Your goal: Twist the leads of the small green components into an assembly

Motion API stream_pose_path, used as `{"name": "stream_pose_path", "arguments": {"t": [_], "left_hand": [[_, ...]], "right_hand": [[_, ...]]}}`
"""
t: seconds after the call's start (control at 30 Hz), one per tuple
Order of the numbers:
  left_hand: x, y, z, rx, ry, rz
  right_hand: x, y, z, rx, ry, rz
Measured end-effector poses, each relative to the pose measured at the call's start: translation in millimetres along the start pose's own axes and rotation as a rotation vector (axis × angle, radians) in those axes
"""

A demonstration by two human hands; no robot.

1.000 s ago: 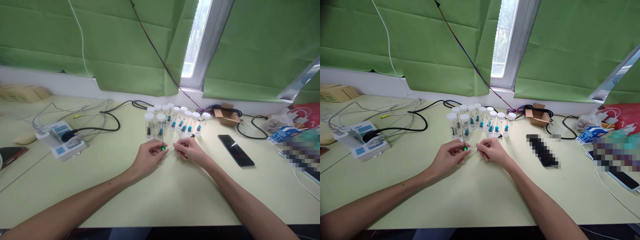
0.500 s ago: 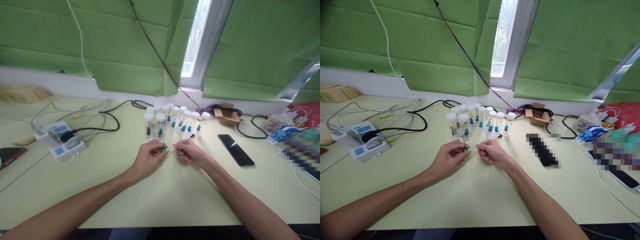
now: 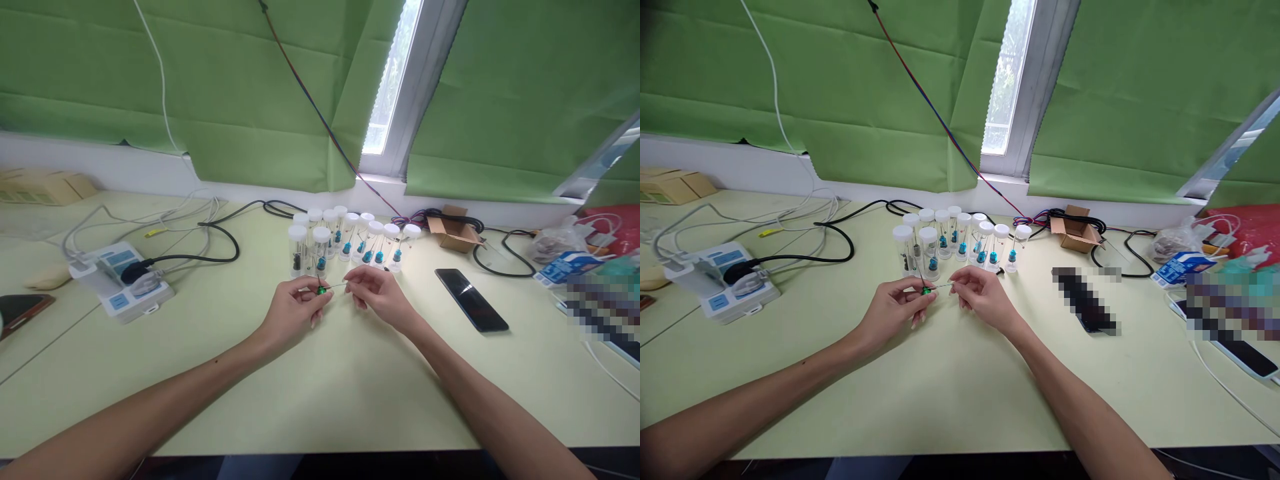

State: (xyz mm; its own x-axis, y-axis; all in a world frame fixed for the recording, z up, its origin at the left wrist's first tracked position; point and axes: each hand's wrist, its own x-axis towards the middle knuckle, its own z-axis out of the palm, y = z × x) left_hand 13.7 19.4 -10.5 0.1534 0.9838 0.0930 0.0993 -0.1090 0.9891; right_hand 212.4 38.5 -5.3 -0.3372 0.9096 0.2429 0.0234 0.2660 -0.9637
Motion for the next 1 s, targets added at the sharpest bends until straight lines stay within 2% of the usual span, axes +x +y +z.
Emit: {"name": "stream_pose_path", "arguments": {"t": [0.4,1.0], "left_hand": [[-0.8,-1.0,0.6,-0.050,-0.021,-0.023],[-2.4,-4.6,0.7,0.069,-0.023,0.072]], "right_hand": [[-2.0,1.7,-1.2,-0.241,0.050,-0.158],[-4.5,1.0,4.5,-0.180,0.050,-0.067]]}}
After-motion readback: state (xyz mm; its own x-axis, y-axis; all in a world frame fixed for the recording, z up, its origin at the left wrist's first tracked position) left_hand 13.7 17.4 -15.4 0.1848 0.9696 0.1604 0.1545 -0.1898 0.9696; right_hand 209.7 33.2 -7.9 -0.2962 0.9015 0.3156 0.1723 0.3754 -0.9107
